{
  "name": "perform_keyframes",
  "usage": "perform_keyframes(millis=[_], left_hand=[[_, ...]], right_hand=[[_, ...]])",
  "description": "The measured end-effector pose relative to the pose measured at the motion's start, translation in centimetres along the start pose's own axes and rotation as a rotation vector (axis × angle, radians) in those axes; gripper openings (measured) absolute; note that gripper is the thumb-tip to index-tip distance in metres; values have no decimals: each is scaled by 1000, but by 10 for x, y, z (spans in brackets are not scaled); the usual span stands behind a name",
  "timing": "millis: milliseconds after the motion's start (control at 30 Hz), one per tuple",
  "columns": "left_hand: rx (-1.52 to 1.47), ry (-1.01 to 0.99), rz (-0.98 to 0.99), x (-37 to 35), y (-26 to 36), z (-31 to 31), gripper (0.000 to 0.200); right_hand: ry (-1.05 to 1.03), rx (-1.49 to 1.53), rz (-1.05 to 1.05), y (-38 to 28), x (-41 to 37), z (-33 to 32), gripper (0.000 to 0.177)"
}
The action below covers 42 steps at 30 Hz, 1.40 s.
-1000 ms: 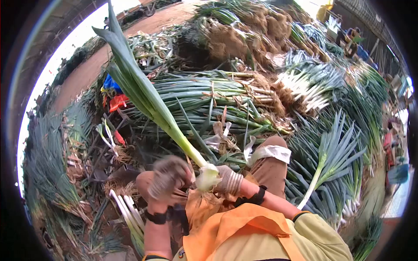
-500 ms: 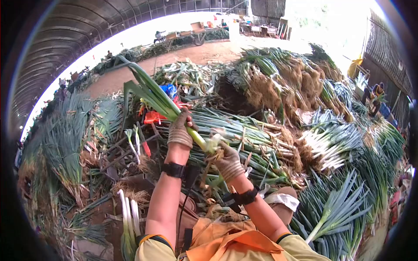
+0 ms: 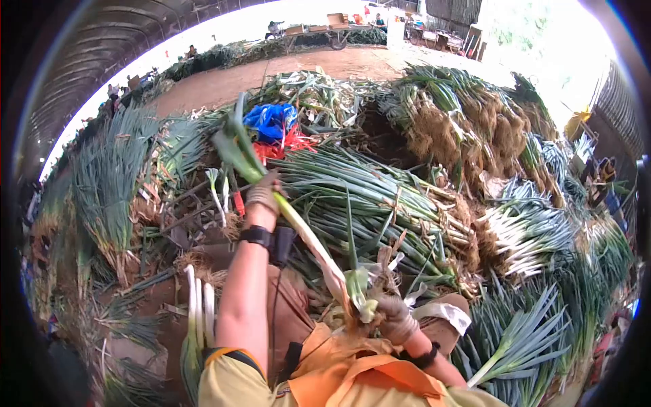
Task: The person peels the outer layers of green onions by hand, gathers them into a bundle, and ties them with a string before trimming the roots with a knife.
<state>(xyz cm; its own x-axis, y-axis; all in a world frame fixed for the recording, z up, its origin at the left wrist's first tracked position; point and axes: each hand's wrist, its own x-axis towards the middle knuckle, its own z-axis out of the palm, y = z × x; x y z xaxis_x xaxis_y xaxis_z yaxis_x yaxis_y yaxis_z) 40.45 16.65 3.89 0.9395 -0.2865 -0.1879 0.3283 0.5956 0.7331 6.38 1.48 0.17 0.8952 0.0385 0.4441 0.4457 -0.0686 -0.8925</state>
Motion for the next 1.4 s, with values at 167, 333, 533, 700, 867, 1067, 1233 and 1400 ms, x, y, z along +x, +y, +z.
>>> perform_keyframes(millis=[167,333,533,700,867,1067,1233,1400], left_hand=[[-61,186,-166,9,-31,-53,16],[-137,355,-133,-11,-55,-104,17],[-84,460,-15,-40,-66,-165,24],[13,562,-51,-17,-56,-202,21],[134,590,-73,-23,-51,-201,21],[158,626,37,-3,-44,-281,24],[106,625,-23,-24,-34,-246,22],[-37,495,94,-54,-42,-197,22]], right_hand=[[50,261,387,-11,9,-19,29],[150,874,319,21,65,2,11],[166,455,494,12,-8,13,16],[-88,-212,421,-40,-62,-35,20],[81,140,821,-82,-93,-37,21],[372,-550,782,-155,-132,-69,37],[895,-533,764,-166,-182,-124,59],[142,-808,159,-21,-45,-132,18]])
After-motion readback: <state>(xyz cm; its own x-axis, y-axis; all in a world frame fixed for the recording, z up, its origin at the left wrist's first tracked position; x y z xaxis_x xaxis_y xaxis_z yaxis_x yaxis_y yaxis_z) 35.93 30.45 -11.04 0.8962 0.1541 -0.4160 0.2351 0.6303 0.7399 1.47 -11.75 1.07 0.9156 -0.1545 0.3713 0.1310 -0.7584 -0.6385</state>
